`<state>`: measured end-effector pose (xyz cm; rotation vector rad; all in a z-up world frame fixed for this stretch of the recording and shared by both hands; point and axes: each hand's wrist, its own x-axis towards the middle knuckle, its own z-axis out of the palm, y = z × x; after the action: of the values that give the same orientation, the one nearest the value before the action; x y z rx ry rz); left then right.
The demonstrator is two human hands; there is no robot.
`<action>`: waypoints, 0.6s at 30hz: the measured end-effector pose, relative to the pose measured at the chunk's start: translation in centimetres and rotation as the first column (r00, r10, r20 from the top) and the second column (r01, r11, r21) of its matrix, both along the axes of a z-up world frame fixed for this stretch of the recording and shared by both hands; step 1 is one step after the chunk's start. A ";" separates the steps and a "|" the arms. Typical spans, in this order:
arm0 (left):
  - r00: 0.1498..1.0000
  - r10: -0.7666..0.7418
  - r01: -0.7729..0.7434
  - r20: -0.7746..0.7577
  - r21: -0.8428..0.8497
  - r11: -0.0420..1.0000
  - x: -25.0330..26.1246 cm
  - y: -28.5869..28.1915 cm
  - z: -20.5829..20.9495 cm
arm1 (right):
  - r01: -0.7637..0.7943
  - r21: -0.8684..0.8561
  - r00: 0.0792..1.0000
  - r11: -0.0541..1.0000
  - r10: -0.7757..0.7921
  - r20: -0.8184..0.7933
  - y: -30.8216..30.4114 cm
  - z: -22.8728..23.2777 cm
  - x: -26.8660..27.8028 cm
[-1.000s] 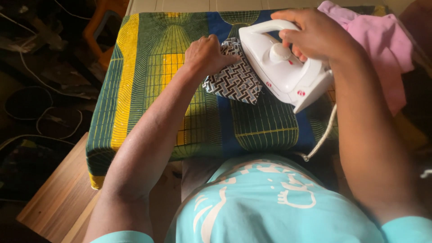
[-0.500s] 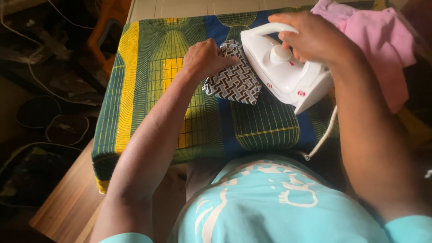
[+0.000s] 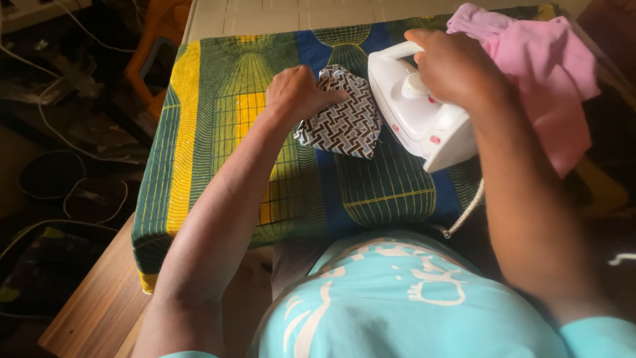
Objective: Ironing pieces of patterned and solid colored cloth and clothing on an ironing board.
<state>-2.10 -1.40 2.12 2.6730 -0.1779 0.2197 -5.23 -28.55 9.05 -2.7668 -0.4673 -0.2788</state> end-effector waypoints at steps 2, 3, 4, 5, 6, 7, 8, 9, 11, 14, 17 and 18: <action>1.000 -0.001 0.001 0.004 0.003 1.000 0.0 0.0 0.0 | 0.032 -0.040 0.999 0.999 -0.031 0.017 -0.1 -0.2 0.7; 1.000 0.006 -0.006 0.004 0.002 1.000 -0.1 0.0 -0.1 | 0.056 -0.084 0.998 0.995 -0.054 0.031 0.0 -0.3 1.1; 1.000 0.007 -0.007 0.007 -0.001 1.000 -0.2 0.0 0.0 | 0.056 -0.087 0.998 0.995 -0.053 0.034 0.1 -0.3 1.2; 1.000 0.009 -0.009 -0.020 -0.016 1.000 -0.3 -0.1 0.2 | 0.047 -0.113 0.998 0.993 -0.041 0.054 0.1 -0.3 1.4; 0.999 0.011 -0.012 -0.048 -0.030 0.999 -0.4 -0.2 0.3 | 0.038 -0.139 0.997 0.990 -0.028 0.074 0.1 -0.4 1.5; 0.999 0.009 -0.011 -0.049 -0.034 0.999 0.0 -0.1 0.0 | 0.039 -0.143 0.997 0.989 -0.029 0.073 0.3 -0.2 1.1; 1.000 -0.020 0.019 -0.009 -0.072 0.997 0.3 -0.1 -0.3 | 0.054 -0.161 0.996 0.985 -0.041 0.079 0.4 0.0 0.7; 0.999 -0.046 0.049 0.028 -0.107 0.993 0.6 0.0 -0.7 | 0.067 -0.177 0.995 0.982 -0.053 0.083 0.7 0.0 0.2; 0.998 -0.064 0.058 -0.026 -0.207 0.977 -0.1 -0.8 -0.2 | 0.068 -0.175 0.994 0.982 -0.052 0.096 0.7 -0.2 -0.3; 0.995 -0.099 0.099 0.016 -0.273 0.957 -0.5 -1.3 0.1 | 0.069 -0.163 0.990 0.984 -0.047 0.133 0.6 -0.6 -0.1; 0.989 -0.106 0.129 0.104 -0.249 0.960 -0.9 -1.5 0.3 | 0.070 -0.174 0.988 0.982 -0.044 0.148 0.5 -0.6 -0.1; 0.989 -0.099 0.123 0.106 -0.250 0.961 -1.0 -1.4 0.5 | 0.073 -0.185 0.988 0.980 -0.046 0.146 0.6 -0.4 -0.1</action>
<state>-3.07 -2.82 2.61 2.3898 -0.3068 0.3096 -5.32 -27.96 8.61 -2.9635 -0.4682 -0.4702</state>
